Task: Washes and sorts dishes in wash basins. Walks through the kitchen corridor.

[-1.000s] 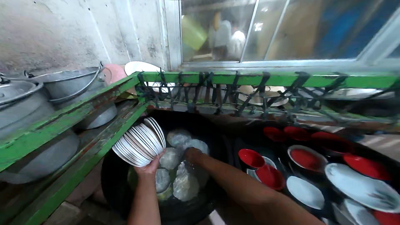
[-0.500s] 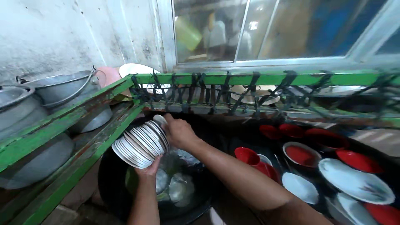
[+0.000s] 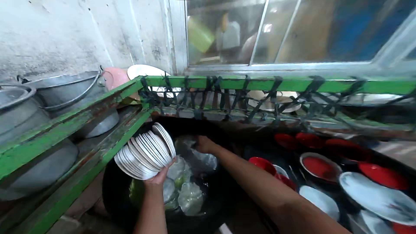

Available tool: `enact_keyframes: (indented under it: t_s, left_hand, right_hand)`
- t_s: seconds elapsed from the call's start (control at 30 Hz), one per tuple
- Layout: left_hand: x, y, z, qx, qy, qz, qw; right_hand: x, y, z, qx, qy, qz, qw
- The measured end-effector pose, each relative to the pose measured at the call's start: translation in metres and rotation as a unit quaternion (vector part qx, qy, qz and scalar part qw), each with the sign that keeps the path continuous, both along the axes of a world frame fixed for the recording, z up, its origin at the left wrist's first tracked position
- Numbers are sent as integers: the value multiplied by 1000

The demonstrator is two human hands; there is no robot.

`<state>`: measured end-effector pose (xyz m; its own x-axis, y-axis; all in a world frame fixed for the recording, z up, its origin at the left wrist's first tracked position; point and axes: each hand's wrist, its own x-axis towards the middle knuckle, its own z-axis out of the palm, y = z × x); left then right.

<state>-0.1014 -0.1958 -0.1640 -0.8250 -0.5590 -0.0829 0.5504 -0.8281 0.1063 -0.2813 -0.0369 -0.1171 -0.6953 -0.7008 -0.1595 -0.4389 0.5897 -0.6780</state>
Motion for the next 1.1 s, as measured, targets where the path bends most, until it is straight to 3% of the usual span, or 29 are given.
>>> enact_keyframes:
  t_s: [0.07, 0.17, 0.37, 0.43, 0.5, 0.6, 0.73, 0.93, 1.1]
  left_hand:
    - [0, -2, 1, 0, 7, 5, 1000]
    - [1, -6, 1, 17, 23, 4, 1000]
    - [3, -11, 4, 15, 27, 12, 999]
    - [3, -12, 5, 13, 35, 9, 999]
    - [3, -13, 6, 12, 41, 3, 999]
    - [3, -14, 6, 5, 40, 4, 999]
    - [4, -14, 5, 11, 52, 2, 999]
    - [4, -11, 6, 5, 31, 18, 999]
    - [4, -9, 6, 1, 12, 28, 1000]
  right_hand:
    - [-12, 0, -35, 89, 40, -22, 995]
    - [-6, -2, -36, 180, 13, -37, 983]
    - [-12, 1, -72, 115, 10, -89, 989]
    - [-16, 5, -77, 134, 31, -95, 986]
    - [-17, 12, -70, 175, 30, -58, 982]
    - [-34, 12, -67, 138, 8, -10, 990]
    - [-32, 12, -31, 137, -6, 23, 990]
    - [-16, 21, 7, 77, 26, 65, 995]
    - [11, 34, 49, 55, 110, 111, 986]
